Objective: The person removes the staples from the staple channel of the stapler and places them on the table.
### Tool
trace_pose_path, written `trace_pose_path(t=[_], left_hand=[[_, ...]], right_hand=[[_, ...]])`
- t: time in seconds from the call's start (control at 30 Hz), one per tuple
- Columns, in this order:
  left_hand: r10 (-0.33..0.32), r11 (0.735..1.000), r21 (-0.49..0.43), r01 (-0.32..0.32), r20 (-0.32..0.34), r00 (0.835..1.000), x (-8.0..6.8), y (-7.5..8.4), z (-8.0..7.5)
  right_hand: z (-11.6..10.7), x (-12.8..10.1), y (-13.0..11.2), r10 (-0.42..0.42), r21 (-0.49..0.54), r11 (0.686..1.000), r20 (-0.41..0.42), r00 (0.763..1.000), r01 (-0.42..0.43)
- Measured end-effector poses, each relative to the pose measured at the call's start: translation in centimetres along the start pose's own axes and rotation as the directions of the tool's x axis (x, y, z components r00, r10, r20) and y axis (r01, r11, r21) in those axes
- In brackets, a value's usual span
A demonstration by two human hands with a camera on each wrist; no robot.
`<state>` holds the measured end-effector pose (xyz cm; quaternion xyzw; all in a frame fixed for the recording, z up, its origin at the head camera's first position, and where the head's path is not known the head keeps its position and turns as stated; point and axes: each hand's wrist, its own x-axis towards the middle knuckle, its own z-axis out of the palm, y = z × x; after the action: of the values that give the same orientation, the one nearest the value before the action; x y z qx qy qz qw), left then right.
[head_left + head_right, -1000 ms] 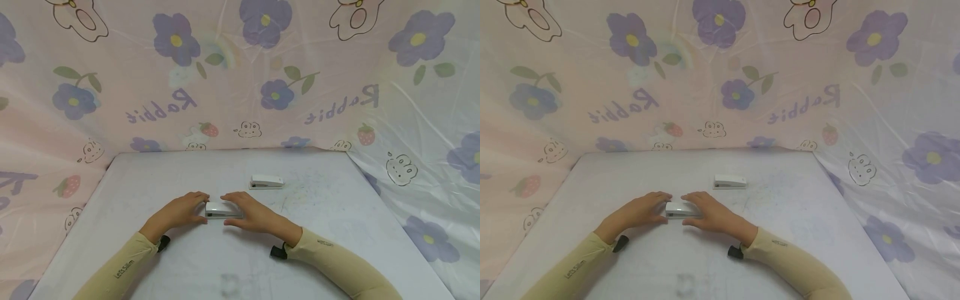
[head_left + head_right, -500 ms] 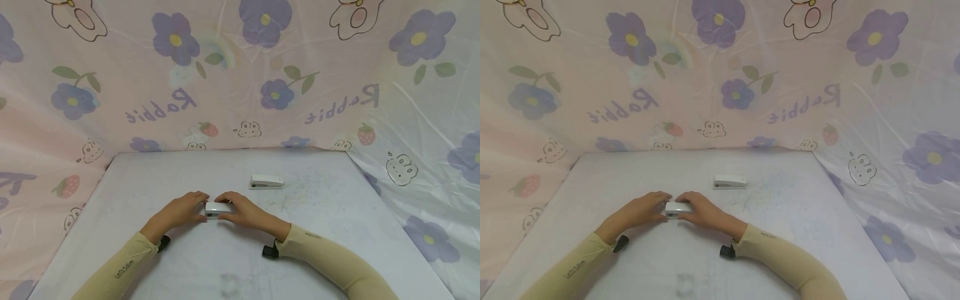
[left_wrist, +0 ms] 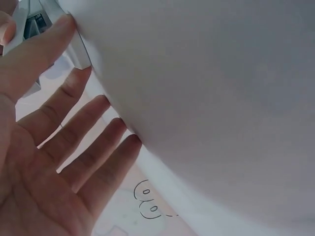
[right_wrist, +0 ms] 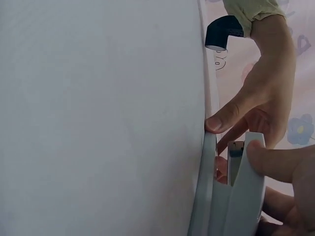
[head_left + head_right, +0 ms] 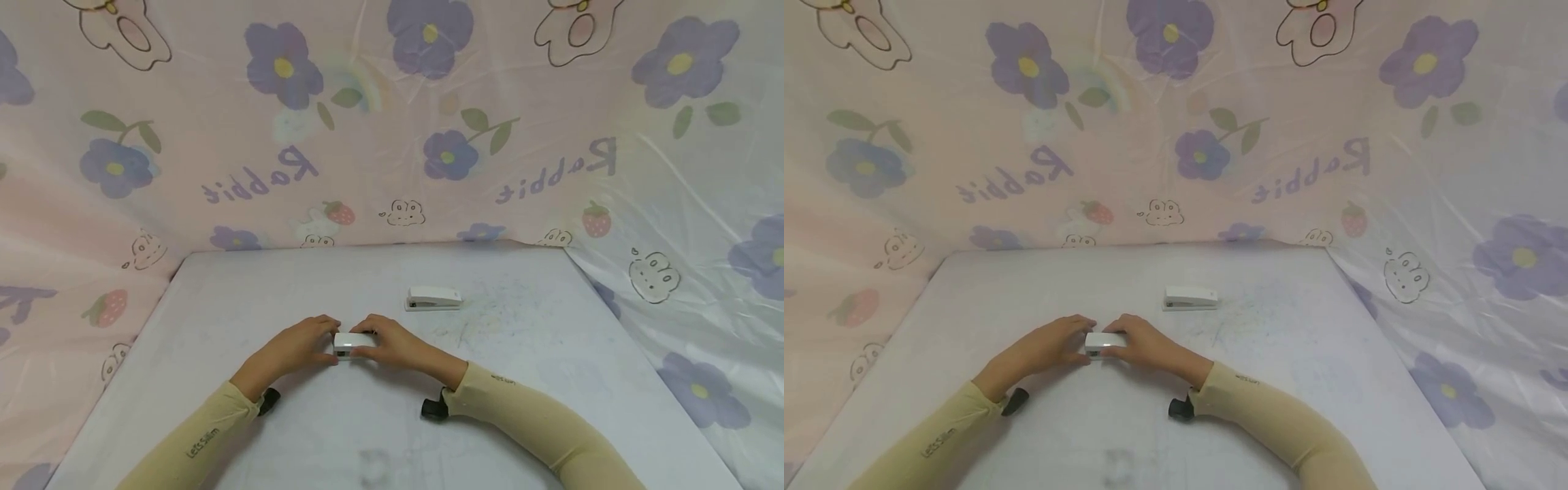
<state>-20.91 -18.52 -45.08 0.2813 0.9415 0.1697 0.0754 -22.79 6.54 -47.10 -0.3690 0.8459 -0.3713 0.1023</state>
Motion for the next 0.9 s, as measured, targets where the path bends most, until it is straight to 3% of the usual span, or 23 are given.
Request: trace_pose_path(t=[0.9], left_hand=[[0.000,0.999,0.052,0.000,0.012,1.000,0.05,0.93,-0.53]], right_hand=[[0.15,-0.19,-0.23,0.029,0.075,0.997,-0.029,0.999,-0.027]])
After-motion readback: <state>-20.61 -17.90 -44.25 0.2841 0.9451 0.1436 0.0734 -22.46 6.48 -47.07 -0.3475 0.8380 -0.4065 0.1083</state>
